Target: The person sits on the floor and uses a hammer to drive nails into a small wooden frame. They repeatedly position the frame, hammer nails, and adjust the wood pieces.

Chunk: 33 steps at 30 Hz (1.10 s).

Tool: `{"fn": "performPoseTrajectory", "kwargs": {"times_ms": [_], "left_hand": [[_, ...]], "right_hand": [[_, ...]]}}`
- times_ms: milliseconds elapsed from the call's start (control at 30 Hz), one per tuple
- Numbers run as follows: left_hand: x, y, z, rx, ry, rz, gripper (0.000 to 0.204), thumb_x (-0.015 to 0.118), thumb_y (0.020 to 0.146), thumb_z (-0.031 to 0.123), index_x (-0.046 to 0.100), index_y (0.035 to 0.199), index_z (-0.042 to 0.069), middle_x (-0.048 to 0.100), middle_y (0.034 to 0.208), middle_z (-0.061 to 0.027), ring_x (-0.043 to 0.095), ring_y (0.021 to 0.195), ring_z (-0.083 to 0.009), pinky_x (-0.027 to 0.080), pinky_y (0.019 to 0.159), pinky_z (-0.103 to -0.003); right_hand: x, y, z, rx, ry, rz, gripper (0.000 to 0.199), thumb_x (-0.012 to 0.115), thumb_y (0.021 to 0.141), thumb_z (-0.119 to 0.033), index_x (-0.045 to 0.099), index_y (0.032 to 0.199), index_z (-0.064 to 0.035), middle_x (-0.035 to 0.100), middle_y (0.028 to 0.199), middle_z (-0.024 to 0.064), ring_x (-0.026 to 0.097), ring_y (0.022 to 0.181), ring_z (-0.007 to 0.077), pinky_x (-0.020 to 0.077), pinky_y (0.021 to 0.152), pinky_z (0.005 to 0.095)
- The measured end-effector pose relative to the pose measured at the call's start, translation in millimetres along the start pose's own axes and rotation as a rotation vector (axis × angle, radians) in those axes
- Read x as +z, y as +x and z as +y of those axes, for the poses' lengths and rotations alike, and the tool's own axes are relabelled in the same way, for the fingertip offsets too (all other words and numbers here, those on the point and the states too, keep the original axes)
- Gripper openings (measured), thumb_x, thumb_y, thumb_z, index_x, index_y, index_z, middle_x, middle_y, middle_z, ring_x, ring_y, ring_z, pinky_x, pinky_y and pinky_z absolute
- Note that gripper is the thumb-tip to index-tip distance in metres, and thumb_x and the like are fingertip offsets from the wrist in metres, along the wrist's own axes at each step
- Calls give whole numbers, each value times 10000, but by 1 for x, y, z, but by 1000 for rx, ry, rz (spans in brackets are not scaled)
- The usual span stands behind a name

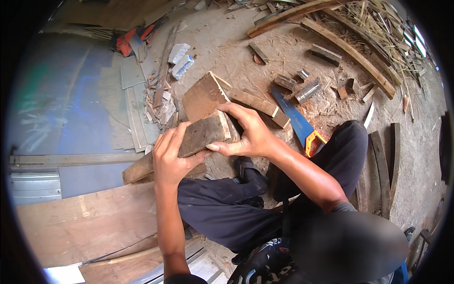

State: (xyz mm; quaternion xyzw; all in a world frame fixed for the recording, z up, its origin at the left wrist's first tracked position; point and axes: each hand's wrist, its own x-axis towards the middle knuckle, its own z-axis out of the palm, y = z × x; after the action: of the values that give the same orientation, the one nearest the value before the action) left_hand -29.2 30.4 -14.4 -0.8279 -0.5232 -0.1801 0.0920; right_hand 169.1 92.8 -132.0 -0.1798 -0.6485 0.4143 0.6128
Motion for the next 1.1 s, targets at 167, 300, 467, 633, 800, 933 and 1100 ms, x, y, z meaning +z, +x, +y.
{"fn": "performPoseTrajectory", "kwargs": {"times_ms": [167,300,467,633,800,933,1100], "left_hand": [[2,4,-10,6,11,36,702,947,619,324,690,1198,21,722,984,-111,702,877,-307,544,776,-414],[8,22,-17,-51,-49,35,691,923,685,450,706,1188,30,729,959,-134,722,844,-327,576,772,-431],[11,29,-24,-179,-114,55,708,945,657,463,735,1183,38,759,1046,-149,747,964,-307,581,829,-403],[11,28,-20,-189,-110,77,737,950,633,504,753,1161,31,766,1107,-157,748,1008,-321,585,870,-409],[2,20,-18,-177,-93,69,745,969,611,450,754,1177,16,766,1095,-175,751,990,-323,587,869,-411],[2,14,-31,-149,-113,150,738,966,621,445,753,1180,14,766,1072,-173,754,947,-324,591,839,-405],[0,15,-20,-193,-90,124,763,966,604,481,759,1163,6,767,1047,-168,756,929,-320,593,818,-406]], "right_hand": [[8,12,6,17,-1,32,843,1007,628,-395,609,1235,32,693,1097,143,688,1018,218,547,903,362],[3,20,23,162,163,-3,1030,933,630,-640,572,1303,51,684,1195,119,656,1123,204,527,987,361],[7,27,46,12,108,70,970,579,898,-793,529,1362,57,681,1189,207,661,1147,289,509,989,396],[13,1,42,56,-40,105,938,744,855,-679,499,1381,58,682,1197,217,668,1130,268,521,965,403],[20,3,39,53,-97,122,755,865,818,-421,544,1317,46,711,1085,198,708,1023,257,548,893,385],[25,10,34,107,-111,60,718,858,825,-380,551,1316,44,706,1112,195,697,1052,262,542,914,392],[33,9,50,67,-33,-56,751,857,836,-424,554,1358,23,686,1237,177,641,1173,233,497,1019,407]]}}
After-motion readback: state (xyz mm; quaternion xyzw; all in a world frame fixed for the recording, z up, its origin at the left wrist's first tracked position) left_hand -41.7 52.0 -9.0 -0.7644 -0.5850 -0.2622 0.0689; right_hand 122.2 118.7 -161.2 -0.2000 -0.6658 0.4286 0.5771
